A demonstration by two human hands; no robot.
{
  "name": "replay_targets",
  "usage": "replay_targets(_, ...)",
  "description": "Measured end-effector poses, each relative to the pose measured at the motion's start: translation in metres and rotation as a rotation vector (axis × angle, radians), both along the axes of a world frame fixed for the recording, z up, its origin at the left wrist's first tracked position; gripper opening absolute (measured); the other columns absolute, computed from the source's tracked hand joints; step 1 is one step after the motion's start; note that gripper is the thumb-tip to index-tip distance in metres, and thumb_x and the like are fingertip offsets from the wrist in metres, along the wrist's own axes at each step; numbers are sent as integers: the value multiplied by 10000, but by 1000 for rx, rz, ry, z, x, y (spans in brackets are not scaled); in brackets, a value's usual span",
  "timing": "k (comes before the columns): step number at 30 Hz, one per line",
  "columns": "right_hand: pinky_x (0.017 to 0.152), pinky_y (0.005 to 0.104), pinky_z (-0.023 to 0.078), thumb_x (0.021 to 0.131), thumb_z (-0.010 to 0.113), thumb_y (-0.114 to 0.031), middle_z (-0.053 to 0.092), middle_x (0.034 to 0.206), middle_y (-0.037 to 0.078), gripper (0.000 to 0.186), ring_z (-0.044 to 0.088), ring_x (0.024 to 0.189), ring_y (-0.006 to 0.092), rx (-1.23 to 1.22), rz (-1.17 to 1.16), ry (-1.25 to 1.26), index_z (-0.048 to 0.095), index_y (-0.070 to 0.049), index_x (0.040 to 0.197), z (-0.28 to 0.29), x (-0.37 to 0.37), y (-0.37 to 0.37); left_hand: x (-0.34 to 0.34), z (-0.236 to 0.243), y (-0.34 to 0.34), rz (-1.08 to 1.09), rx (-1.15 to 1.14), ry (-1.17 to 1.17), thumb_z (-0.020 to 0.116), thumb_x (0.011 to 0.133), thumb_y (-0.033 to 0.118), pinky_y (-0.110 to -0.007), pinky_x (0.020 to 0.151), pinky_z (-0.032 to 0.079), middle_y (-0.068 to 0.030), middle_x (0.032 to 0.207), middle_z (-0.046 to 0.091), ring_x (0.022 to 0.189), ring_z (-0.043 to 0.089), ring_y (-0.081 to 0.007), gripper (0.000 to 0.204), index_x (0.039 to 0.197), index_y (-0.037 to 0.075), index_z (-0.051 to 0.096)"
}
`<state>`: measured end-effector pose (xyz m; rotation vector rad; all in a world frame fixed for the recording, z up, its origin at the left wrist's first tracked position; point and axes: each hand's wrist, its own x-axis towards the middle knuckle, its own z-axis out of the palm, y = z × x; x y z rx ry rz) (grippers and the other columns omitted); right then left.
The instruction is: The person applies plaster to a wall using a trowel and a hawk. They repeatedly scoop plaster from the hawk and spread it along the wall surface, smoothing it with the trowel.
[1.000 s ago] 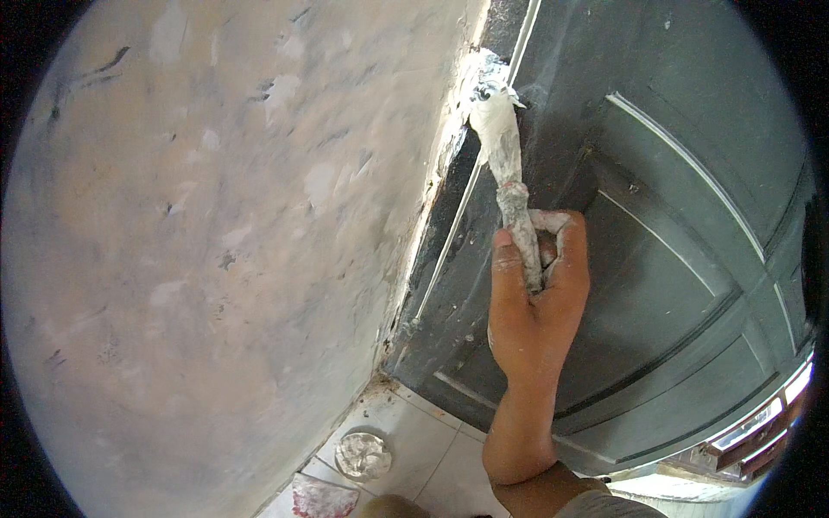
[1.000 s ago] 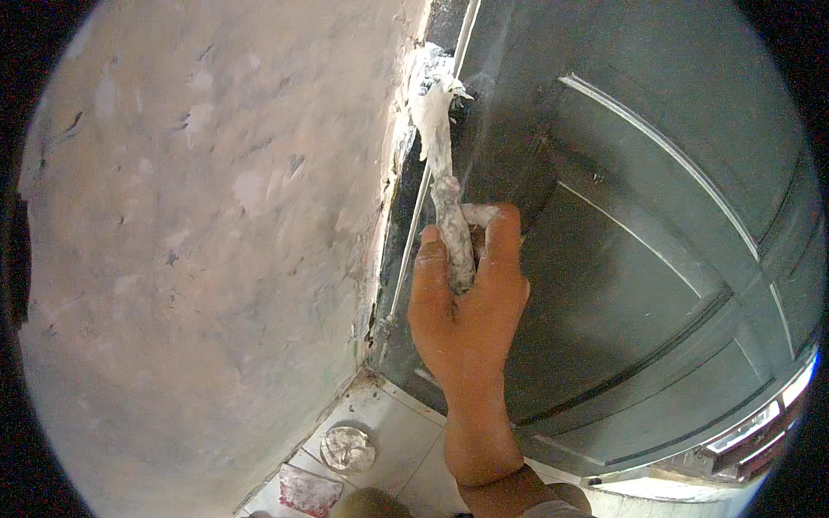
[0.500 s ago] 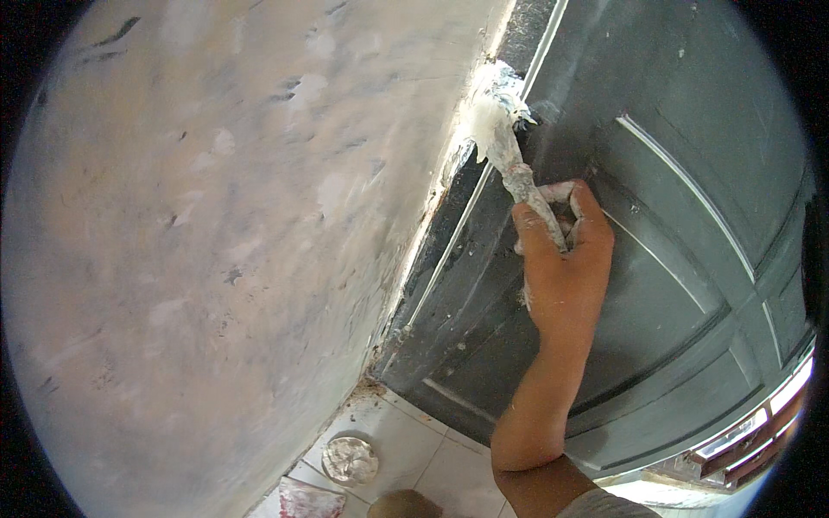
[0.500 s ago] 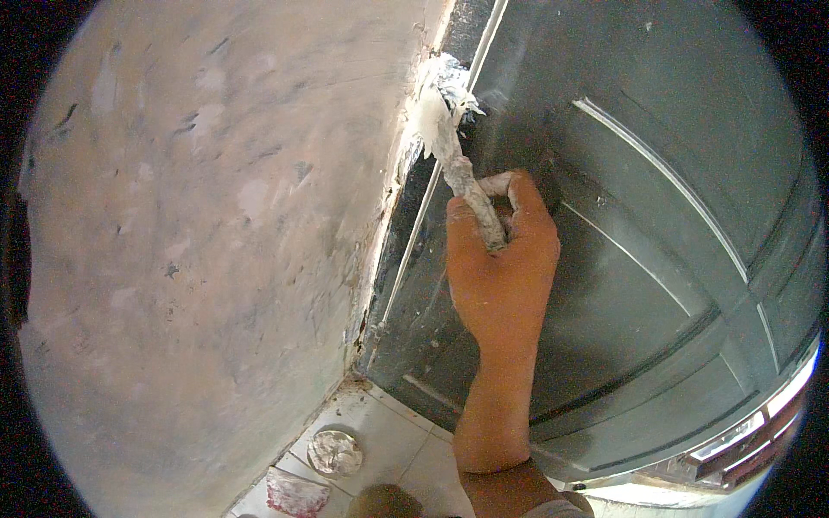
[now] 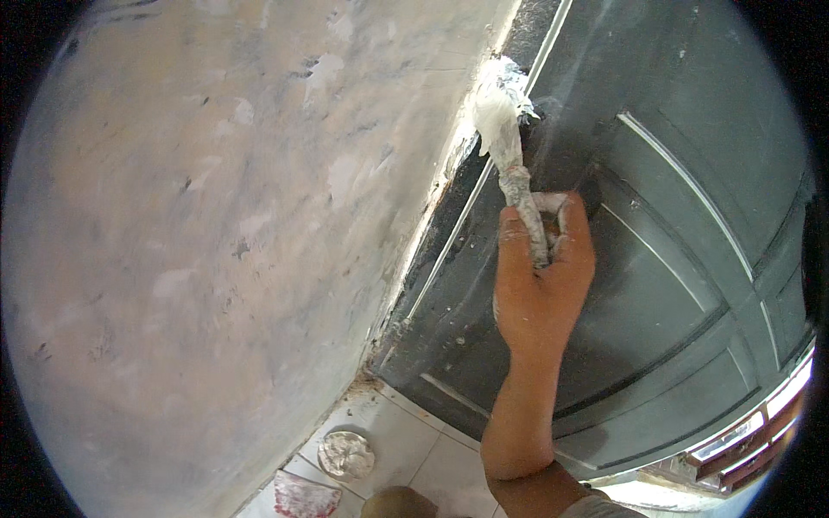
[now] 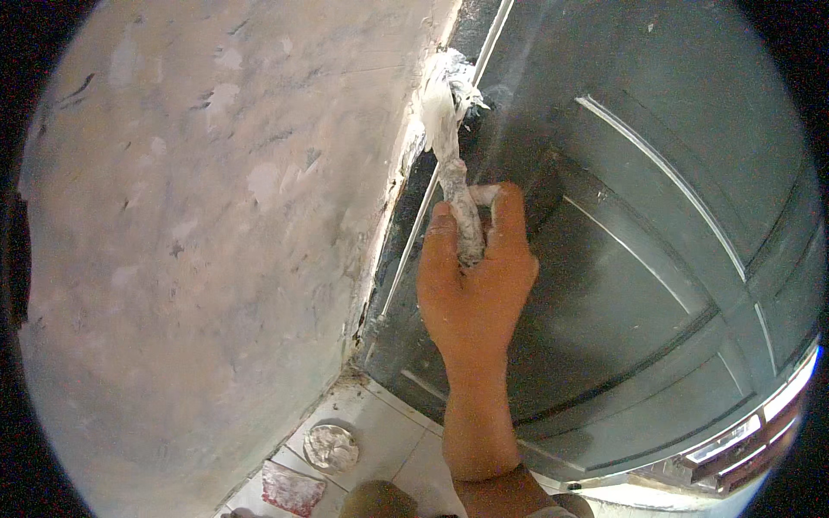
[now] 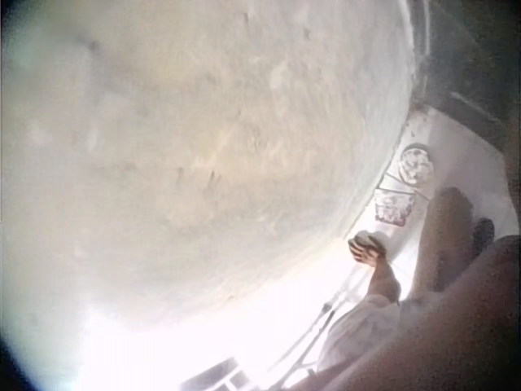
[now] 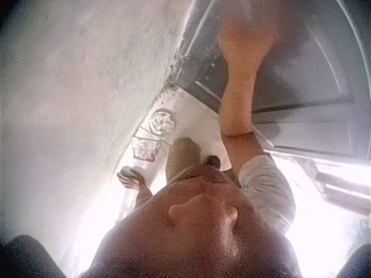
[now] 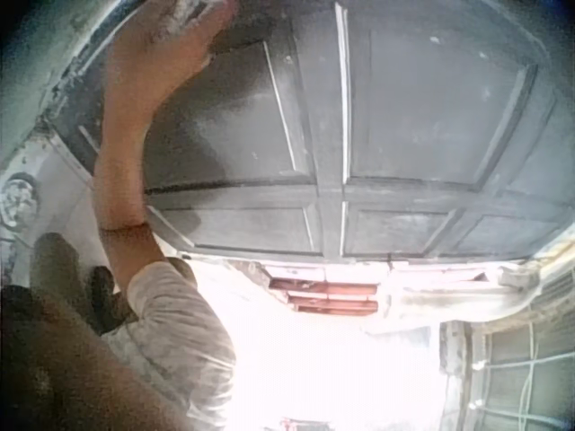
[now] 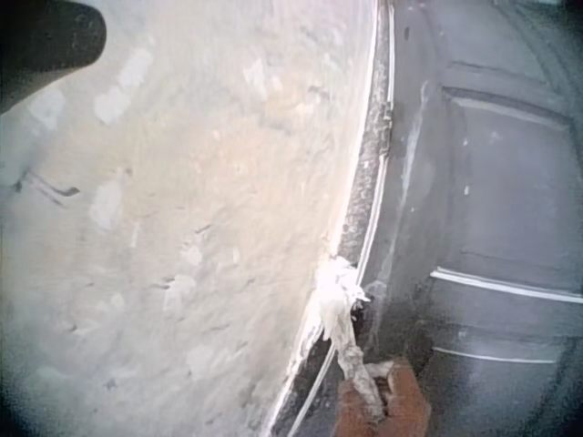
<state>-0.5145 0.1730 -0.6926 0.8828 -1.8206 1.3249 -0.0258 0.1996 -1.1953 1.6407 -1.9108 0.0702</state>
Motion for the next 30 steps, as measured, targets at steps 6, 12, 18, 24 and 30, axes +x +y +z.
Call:
replay_targets(6, 605, 310, 473, 937, 692, -110, 615, 758, 55, 152, 593, 668, 140, -126, 84, -203, 601, -55, 1045, -35, 9, 33, -4, -10, -2, -29, -49, 25, 533, 1062, 426, -553, 1219, 288, -212, 1621, 393, 1505, 340, -399, 621, 1538, 35, 447)
replay_targets(12, 668, 285, 471, 913, 726, -95, 619, 832, 42, 182, 586, 759, 110, 120, 378, -590, 630, -58, 1063, -77, 33, 84, 6, -16, 4, -40, -58, -46, 537, 1062, 421, -553, 1224, 283, -213, 1625, 389, 1510, 334, -399, 623, 1542, 34, 443)
replay_targets(18, 994, 420, 530, 874, 805, -183, 706, 1287, 210, 497, 689, 1173, 317, 914, 596, -708, 655, -21, 1319, -160, 18, 128, 57, -112, -4, 26, 242, -237, 454, 1063, 534, -537, 1256, 199, -136, 1662, 360, 1534, 311, -338, 685, 1566, 71, 430)
replay_targets(24, 949, 383, 551, 836, 832, -246, 718, 1216, 228, 664, 717, 1091, 309, 1227, 474, -896, 600, 10, 1404, -301, 45, 89, 17, -76, -14, 215, 421, -205, 530, 1001, 545, -521, 1255, 190, -131, 1678, 319, 1542, 275, -341, 743, 1580, 108, 370)
replay_targets(30, 1003, 424, 537, 829, 758, -278, 645, 1347, 285, 630, 681, 1193, 380, 1169, 393, -1236, 619, 27, 1363, -415, 34, 95, 24, -74, -5, 168, 351, -230, 505, 1023, 548, -526, 1239, 213, -145, 1653, 356, 1517, 315, -352, 721, 1571, 95, 383)
